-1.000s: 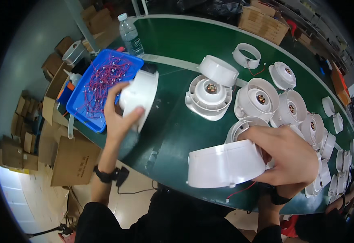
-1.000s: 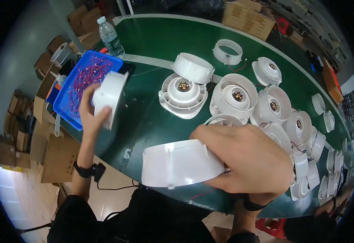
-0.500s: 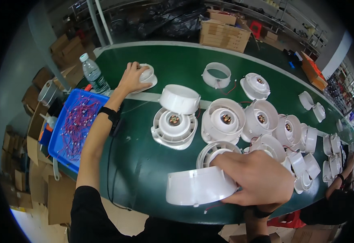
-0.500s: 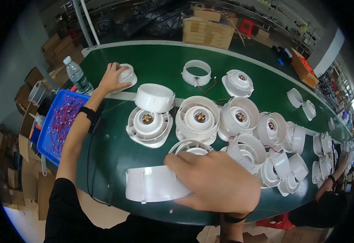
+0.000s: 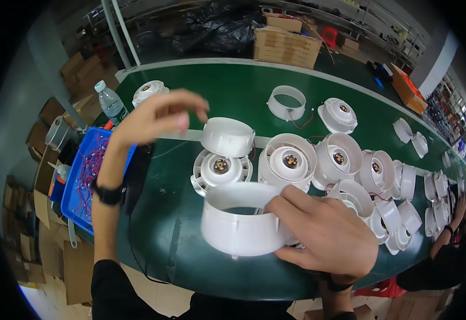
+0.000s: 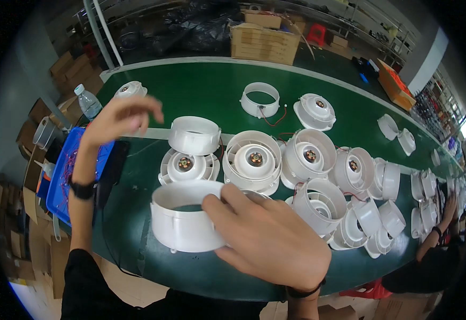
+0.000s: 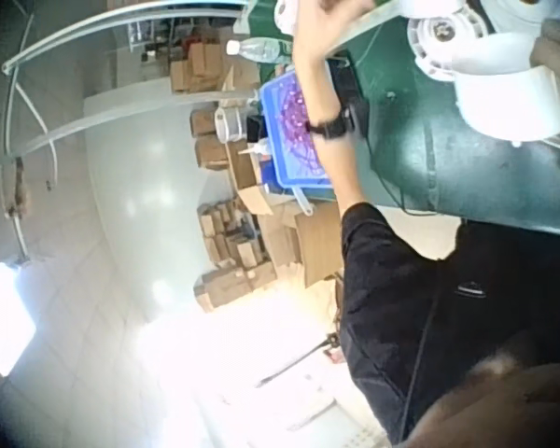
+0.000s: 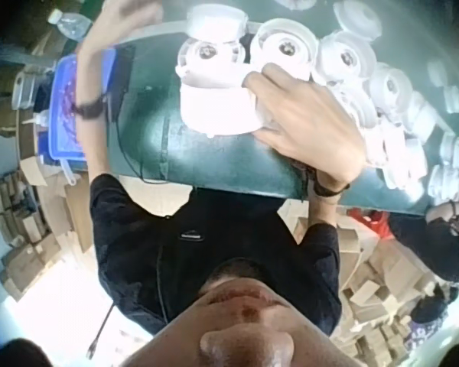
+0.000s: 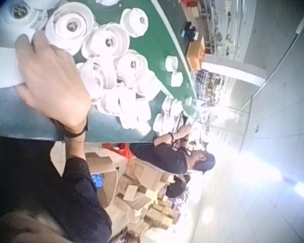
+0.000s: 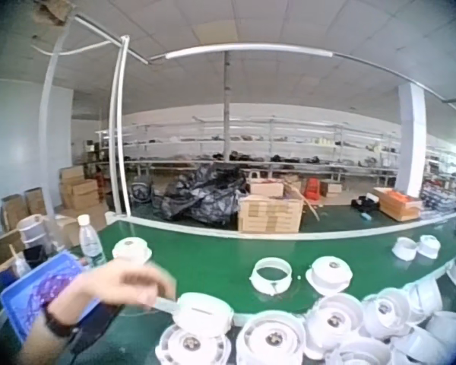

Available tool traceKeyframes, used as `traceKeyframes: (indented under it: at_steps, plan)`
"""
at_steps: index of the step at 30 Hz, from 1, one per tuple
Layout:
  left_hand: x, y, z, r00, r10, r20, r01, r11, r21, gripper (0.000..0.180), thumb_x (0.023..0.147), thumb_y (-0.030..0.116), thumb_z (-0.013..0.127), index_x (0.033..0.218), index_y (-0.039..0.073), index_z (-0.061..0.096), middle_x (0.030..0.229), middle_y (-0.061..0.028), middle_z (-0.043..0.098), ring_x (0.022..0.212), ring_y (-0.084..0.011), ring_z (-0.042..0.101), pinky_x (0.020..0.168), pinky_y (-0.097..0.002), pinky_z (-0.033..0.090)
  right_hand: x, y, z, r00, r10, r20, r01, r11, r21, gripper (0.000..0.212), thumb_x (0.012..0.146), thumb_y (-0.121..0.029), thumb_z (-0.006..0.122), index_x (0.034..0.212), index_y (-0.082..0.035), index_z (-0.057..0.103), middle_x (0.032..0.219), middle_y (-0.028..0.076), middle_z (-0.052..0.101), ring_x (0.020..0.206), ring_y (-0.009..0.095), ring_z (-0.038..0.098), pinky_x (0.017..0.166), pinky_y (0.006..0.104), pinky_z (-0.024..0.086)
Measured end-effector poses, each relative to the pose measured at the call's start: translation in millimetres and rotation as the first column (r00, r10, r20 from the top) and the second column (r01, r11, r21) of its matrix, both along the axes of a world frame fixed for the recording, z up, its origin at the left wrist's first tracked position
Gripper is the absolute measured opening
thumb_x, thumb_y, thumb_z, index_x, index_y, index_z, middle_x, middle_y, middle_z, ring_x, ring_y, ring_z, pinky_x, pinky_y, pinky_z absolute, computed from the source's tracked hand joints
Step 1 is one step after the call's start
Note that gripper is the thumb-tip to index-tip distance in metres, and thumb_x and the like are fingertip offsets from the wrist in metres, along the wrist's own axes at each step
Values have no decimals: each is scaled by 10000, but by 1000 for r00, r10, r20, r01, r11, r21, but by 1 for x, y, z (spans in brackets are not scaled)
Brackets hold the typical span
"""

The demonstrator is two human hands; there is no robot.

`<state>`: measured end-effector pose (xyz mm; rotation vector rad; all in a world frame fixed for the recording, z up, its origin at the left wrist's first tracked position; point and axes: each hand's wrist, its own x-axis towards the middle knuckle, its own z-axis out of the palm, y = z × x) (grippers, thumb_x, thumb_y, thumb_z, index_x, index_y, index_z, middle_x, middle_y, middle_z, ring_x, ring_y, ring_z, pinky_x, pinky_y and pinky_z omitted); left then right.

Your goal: The person assembles white plastic light fixture components on a green workbench. They pick up a base unit with a bulb socket and attach a cylindrical outer casing, then place the finished unit on a cardboard box. The person repeats this process for multiple units, occasionally moving between the workbench and the box.

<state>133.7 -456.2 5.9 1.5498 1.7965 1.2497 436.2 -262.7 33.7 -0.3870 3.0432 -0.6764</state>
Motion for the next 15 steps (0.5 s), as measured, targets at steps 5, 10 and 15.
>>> traceKeyframes:
  at_steps: [5, 10, 15]
  plan:
    - [94, -13, 37, 814, -557, -164, 503, 818, -281, 383, 837, 147, 777, 1155, -27, 652, 1021, -148, 692, 687, -177, 697, 560, -278, 541, 0, 3, -6, 989, 42, -142, -43, 999, -3, 502, 717, -106, 742, 1162, -41, 520, 1018, 137, 521, 843, 320, 653, 627, 406, 538]
    - [64, -37, 46, 898, -199, -392, 147, 976, -158, 158, 851, 114, 751, 900, -15, 673, 685, -70, 658, 579, -162, 672, 516, -268, 496, 1, 1, 10, 954, -88, -288, 41, 985, -166, 611, 726, -78, 763, 1299, -36, 555, 1268, 218, 530, 961, 309, 670, 798, 378, 533]
    - [-60, -16, 3, 699, 425, -576, -457, 884, 97, 218, 849, 91, 664, 1022, -41, 646, 775, -161, 679, 672, -216, 678, 646, -339, 525, 16, 13, 20, 967, -83, -240, 27, 973, -227, 473, 729, -21, 742, 1189, 6, 634, 1291, 248, 536, 1002, 344, 656, 881, 385, 508]
